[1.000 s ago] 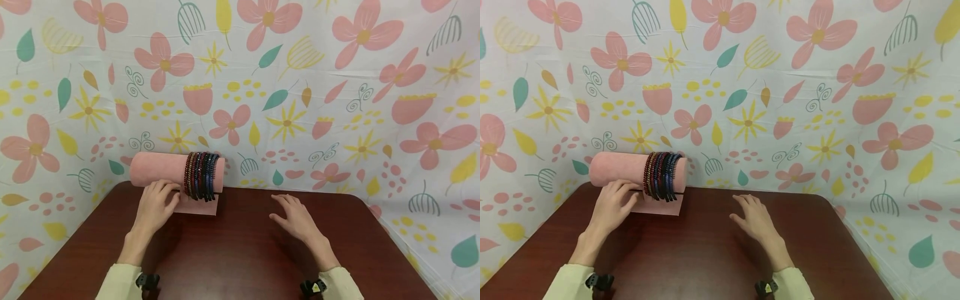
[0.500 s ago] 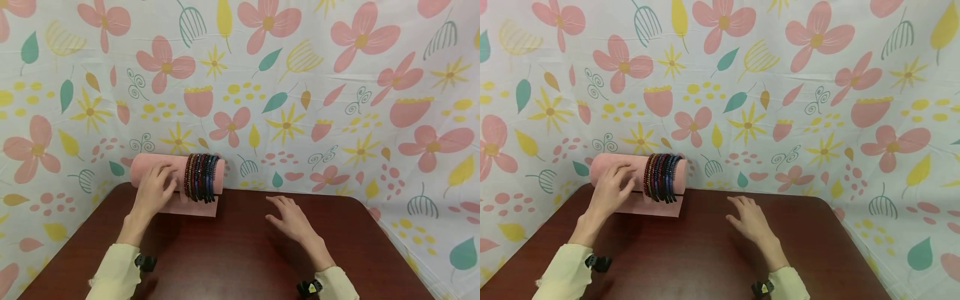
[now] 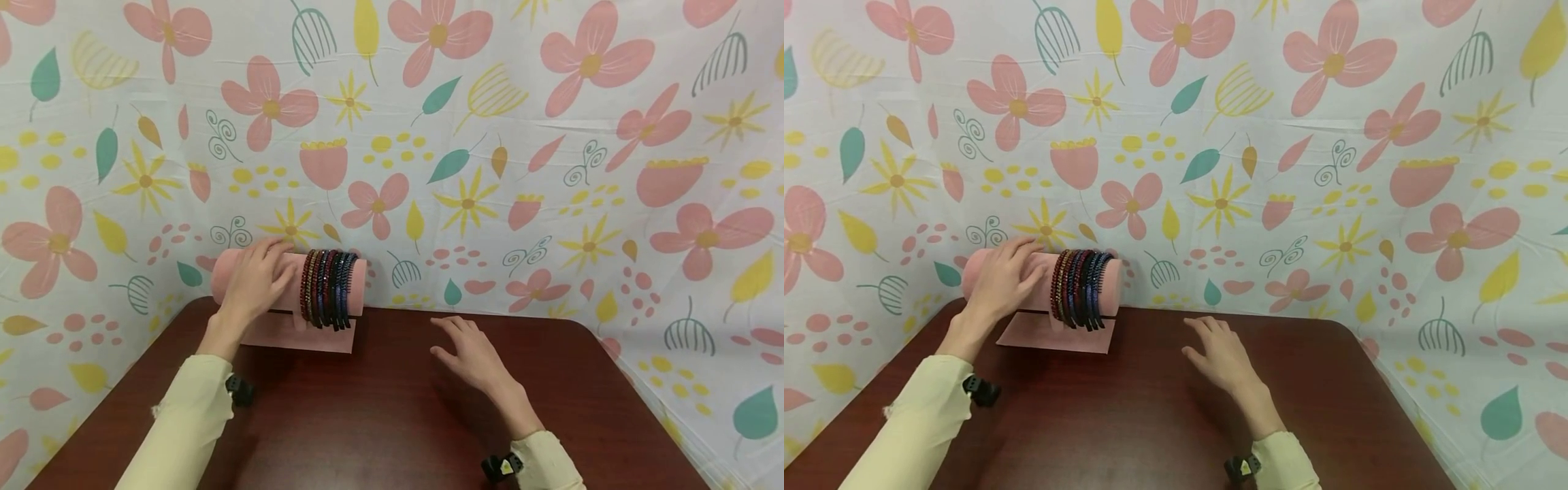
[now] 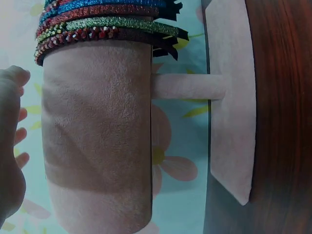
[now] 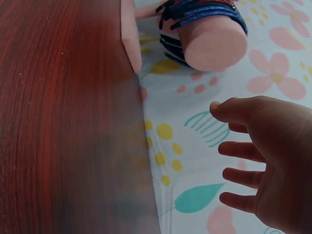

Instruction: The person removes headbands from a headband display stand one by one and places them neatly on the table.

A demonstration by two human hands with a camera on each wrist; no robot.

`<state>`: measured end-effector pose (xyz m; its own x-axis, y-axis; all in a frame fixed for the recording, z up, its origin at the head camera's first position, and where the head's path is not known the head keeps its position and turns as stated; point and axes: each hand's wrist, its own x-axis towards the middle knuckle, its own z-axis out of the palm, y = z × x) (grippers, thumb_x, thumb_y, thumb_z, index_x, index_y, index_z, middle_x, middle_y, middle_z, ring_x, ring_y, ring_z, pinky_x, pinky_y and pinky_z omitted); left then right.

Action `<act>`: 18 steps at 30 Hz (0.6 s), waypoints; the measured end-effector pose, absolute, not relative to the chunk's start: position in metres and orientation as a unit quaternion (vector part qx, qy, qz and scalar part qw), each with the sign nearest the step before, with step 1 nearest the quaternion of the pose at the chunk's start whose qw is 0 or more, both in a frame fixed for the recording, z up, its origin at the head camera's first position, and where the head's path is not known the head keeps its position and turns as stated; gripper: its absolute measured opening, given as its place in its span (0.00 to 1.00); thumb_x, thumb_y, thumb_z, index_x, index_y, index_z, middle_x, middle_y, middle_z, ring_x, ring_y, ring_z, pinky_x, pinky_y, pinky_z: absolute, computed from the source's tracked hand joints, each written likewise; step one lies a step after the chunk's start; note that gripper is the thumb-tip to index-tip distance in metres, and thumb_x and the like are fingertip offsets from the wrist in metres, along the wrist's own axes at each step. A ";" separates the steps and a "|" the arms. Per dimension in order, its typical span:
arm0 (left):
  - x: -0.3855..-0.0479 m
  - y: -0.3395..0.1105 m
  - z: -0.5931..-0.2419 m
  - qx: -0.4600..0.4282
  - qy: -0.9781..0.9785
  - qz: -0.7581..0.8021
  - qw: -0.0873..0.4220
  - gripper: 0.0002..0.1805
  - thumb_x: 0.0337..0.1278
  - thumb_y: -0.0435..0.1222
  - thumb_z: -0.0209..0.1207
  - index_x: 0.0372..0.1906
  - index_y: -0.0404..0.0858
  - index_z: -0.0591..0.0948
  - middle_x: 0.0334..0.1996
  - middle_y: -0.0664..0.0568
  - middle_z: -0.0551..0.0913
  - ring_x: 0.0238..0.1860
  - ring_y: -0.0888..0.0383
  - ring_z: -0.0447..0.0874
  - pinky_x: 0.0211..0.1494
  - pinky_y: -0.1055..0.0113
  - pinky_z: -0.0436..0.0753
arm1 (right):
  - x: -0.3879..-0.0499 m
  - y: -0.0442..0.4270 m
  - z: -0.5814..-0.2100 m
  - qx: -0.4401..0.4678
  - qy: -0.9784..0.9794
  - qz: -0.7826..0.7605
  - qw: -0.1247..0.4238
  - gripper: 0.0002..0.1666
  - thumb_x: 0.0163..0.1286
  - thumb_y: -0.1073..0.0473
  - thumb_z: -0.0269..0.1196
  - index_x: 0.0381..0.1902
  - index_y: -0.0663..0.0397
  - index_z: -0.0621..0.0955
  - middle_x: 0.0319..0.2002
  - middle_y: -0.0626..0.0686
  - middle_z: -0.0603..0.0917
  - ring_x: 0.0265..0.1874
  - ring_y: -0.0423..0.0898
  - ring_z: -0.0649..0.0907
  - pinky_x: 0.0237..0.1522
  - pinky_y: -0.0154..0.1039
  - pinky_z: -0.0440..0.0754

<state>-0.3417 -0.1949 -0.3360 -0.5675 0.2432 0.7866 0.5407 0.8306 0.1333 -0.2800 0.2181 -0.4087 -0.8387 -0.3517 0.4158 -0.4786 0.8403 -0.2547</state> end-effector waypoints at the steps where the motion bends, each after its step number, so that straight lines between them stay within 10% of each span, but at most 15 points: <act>1: -0.343 -0.195 -0.335 -0.220 -0.873 -0.175 0.398 0.20 0.64 0.41 0.61 0.57 0.35 0.80 0.60 0.38 0.77 0.64 0.39 0.72 0.68 0.42 0.67 | -0.280 0.218 -0.409 0.221 -0.942 0.177 0.179 0.33 0.66 0.48 0.67 0.67 0.48 0.75 0.59 0.54 0.79 0.58 0.57 0.76 0.55 0.62 0.76; 12: -0.352 -0.191 -0.343 -0.141 -0.931 -0.127 0.313 0.26 0.74 0.51 0.46 0.64 0.40 0.77 0.66 0.43 0.74 0.68 0.42 0.68 0.73 0.42 0.58 | -0.281 0.212 -0.408 0.225 -0.940 0.182 0.179 0.32 0.66 0.49 0.67 0.67 0.48 0.75 0.58 0.53 0.79 0.59 0.57 0.76 0.55 0.62 0.76; 18: -0.361 -0.189 -0.357 -0.132 -0.906 -0.116 0.386 0.23 0.72 0.51 0.47 0.57 0.42 0.82 0.57 0.44 0.82 0.60 0.43 0.75 0.70 0.43 0.62 | -0.280 0.209 -0.409 0.227 -0.939 0.185 0.181 0.32 0.66 0.49 0.67 0.66 0.47 0.75 0.58 0.54 0.80 0.59 0.58 0.76 0.56 0.62 0.76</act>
